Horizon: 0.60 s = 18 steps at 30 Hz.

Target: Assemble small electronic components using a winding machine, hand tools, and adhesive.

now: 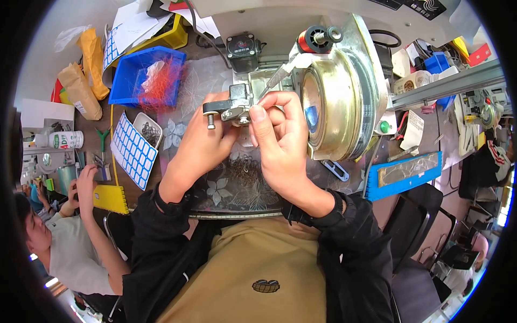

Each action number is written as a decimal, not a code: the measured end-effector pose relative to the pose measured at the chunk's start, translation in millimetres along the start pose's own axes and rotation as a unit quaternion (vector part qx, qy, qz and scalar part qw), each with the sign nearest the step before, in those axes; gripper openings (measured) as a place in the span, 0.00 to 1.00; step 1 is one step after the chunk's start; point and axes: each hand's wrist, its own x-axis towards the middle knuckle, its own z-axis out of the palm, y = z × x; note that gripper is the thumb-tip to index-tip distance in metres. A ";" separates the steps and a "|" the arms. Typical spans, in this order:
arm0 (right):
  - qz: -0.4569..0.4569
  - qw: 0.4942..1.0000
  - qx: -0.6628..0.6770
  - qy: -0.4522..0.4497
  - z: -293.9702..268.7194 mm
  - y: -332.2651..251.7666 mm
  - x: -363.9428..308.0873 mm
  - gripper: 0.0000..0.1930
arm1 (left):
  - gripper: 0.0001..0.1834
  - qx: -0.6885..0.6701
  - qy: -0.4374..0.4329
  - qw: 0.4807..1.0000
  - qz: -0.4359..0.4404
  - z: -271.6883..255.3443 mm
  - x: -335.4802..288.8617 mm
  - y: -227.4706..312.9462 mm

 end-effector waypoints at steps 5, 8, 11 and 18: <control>-0.053 0.998 -0.032 0.016 4.2 5.6 -2.3 0.08 | 0.24 0.078 -0.012 0.994 0.073 -3.1 -1.1 2.6; -0.057 0.997 -0.046 0.019 3.7 5.2 -3.2 0.08 | 0.22 0.021 -0.042 0.999 -0.008 -10.9 3.7 6.6; -0.059 0.997 -0.044 0.005 1.9 6.5 -4.0 0.08 | 0.26 0.040 -0.061 0.997 -0.018 -14.9 2.9 6.3; 0.001 0.999 0.050 -0.008 -0.6 1.3 -7.3 0.07 | 0.34 0.027 -0.036 0.999 -0.018 -27.5 0.6 8.8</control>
